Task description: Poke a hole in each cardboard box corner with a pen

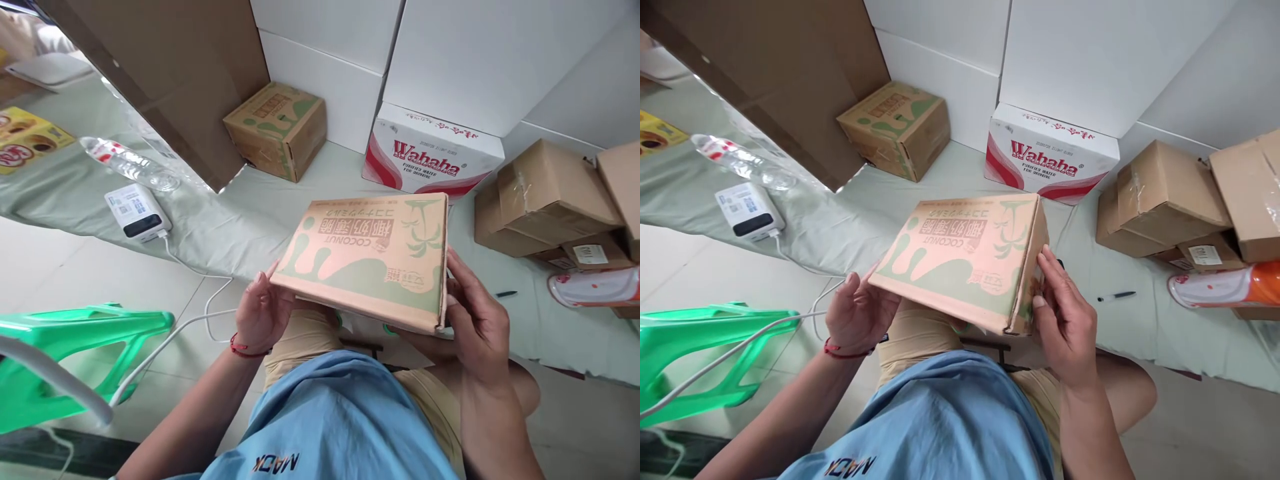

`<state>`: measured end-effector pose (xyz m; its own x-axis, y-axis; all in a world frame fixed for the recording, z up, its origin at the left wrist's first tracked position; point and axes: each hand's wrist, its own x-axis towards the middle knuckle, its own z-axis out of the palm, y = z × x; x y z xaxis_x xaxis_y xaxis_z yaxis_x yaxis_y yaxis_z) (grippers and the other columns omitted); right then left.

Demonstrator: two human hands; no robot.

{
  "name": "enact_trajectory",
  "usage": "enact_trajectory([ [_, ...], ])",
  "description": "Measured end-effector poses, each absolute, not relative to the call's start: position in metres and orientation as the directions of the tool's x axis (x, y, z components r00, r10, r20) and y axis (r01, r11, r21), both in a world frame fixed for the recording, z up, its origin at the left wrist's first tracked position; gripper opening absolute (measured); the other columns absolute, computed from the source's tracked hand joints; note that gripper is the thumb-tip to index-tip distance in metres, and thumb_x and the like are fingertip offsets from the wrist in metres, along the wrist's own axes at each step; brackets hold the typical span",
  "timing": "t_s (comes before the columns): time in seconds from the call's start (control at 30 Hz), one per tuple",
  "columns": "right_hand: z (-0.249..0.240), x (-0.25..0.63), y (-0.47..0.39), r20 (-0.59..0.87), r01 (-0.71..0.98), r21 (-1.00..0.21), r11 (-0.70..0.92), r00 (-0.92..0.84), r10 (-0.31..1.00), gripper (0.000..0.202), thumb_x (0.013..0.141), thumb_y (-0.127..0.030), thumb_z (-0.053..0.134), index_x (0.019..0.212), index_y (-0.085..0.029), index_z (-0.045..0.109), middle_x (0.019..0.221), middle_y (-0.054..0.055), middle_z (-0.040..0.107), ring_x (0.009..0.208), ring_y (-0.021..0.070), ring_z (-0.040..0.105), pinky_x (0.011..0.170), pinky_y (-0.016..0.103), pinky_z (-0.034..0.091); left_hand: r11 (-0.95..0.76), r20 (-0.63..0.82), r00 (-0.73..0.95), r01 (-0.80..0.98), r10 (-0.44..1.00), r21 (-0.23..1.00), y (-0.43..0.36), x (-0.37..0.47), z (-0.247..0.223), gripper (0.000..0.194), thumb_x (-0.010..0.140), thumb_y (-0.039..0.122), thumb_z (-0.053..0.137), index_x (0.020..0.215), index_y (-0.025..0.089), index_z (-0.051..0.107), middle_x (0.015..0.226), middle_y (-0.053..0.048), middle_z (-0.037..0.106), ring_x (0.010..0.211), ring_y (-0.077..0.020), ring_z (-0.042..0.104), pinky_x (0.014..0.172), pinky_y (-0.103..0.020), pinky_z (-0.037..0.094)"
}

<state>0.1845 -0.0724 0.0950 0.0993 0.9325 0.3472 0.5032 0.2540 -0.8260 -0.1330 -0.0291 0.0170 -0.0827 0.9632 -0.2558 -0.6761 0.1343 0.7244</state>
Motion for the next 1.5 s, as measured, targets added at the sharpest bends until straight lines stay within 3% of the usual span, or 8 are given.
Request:
enact_trajectory([
  [0.2, 0.082, 0.193, -0.068, 0.291, 0.309, -0.93, 0.202, 0.28, 0.915, 0.045, 0.103, -0.037, 0.069, 0.148, -0.037, 0.072, 0.156, 0.003, 0.068, 0.144, 0.0286, 0.066, 0.118, 0.045, 0.057, 0.134, -0.169, -0.006, -0.583, 0.986, 0.801, -0.027, -0.135, 0.028, 0.055, 0.07, 0.036, 0.089, 0.121, 0.017, 0.084, 0.131, -0.014, 0.081, 0.146, -0.0416, 0.062, 0.125, -0.049, 0.051],
  [0.33, 0.073, 0.201, -0.061, 0.194, 0.162, -0.976, 0.149, 0.319, 0.928, 0.041, 0.099, -0.041, 0.073, 0.139, -0.032, 0.078, 0.144, 0.005, 0.077, 0.135, 0.0285, 0.072, 0.114, 0.042, 0.058, 0.148, -0.101, 0.117, -0.526, 0.988, 0.837, -0.031, -0.138, 0.031, 0.055, 0.08, 0.036, 0.088, 0.132, 0.021, 0.081, 0.137, -0.013, 0.079, 0.148, -0.0429, 0.06, 0.127, -0.057, 0.048],
  [0.5, 0.061, 0.207, -0.054, 0.139, 0.023, -0.99, 0.141, 0.37, 0.919, 0.04, 0.092, -0.042, 0.078, 0.128, -0.026, 0.082, 0.13, 0.01, 0.082, 0.127, 0.0325, 0.075, 0.109, 0.048, 0.061, 0.037, 0.052, 0.179, -0.459, 0.982, 0.888, -0.033, -0.145, 0.034, 0.048, 0.093, 0.041, 0.081, 0.139, 0.028, 0.08, 0.147, -0.011, 0.075, 0.148, -0.0417, 0.062, 0.128, -0.061, 0.047],
  [0.77, 0.038, 0.204, -0.058, -0.069, -0.161, -0.987, 0.007, 0.463, 0.884, 0.053, 0.071, -0.04, 0.085, 0.122, -0.024, 0.082, 0.121, 0.012, 0.084, 0.128, 0.0375, 0.074, 0.099, 0.052, 0.066, -0.359, 0.389, 0.327, -0.151, 0.861, 0.921, -0.025, -0.141, 0.066, 0.072, 0.1, 0.054, 0.071, 0.167, 0.039, 0.051, 0.181, 0.0, 0.038, 0.172, -0.039, 0.021, 0.144, -0.059, 0.01],
  [0.93, 0.025, 0.2, -0.065, -0.154, -0.277, -0.961, -0.014, 0.491, 0.857, 0.059, 0.067, -0.043, 0.09, 0.123, -0.027, 0.081, 0.126, 0.01, 0.083, 0.126, 0.0355, 0.076, 0.098, 0.051, 0.067, -0.498, 0.456, 0.431, -0.017, 0.779, 0.867, -0.025, -0.143, 0.077, 0.087, 0.1, 0.052, 0.07, 0.177, 0.032, 0.033, 0.186, -0.002, 0.021, 0.173, -0.0404, 0.014, 0.143, -0.061, -0.002],
  [1.3, 0.019, 0.213, -0.07, -0.231, -0.381, -0.924, -0.033, 0.488, 0.841, 0.035, 0.068, -0.038, 0.085, 0.102, -0.025, 0.085, 0.105, 0.007, 0.086, 0.102, 0.0313, 0.083, 0.084, 0.044, 0.07, -0.629, 0.528, 0.515, 0.027, 0.675, 0.777, -0.034, -0.143, 0.092, 0.085, 0.095, 0.031, 0.066, 0.174, 0.02, 0.038, 0.184, -0.012, 0.029, 0.171, -0.0399, 0.024, 0.141, -0.061, 0.022],
  [1.4, 0.023, 0.219, -0.076, -0.223, -0.355, -0.934, -0.041, 0.49, 0.843, 0.034, 0.065, -0.04, 0.088, 0.096, -0.026, 0.085, 0.101, 0.006, 0.086, 0.097, 0.0304, 0.082, 0.081, 0.044, 0.07, -0.688, 0.581, 0.501, 0.041, 0.641, 0.725, -0.027, -0.143, 0.091, 0.082, 0.095, 0.021, 0.071, 0.172, 0.023, 0.043, 0.179, -0.012, 0.038, 0.167, -0.0348, 0.037, 0.14, -0.051, 0.032],
  [1.5, 0.024, 0.227, -0.088, -0.159, -0.263, -0.964, -0.041, 0.446, 0.881, 0.036, 0.07, -0.05, 0.089, 0.097, -0.027, 0.083, 0.098, 0.006, 0.085, 0.093, 0.03, 0.081, 0.077, 0.043, 0.069, -0.712, 0.645, 0.401, 0.029, 0.651, 0.701, -0.022, -0.141, 0.086, 0.072, 0.097, 0.025, 0.079, 0.165, 0.027, 0.056, 0.167, -0.012, 0.057, 0.153, -0.031, 0.059, 0.132, -0.043, 0.048],
])
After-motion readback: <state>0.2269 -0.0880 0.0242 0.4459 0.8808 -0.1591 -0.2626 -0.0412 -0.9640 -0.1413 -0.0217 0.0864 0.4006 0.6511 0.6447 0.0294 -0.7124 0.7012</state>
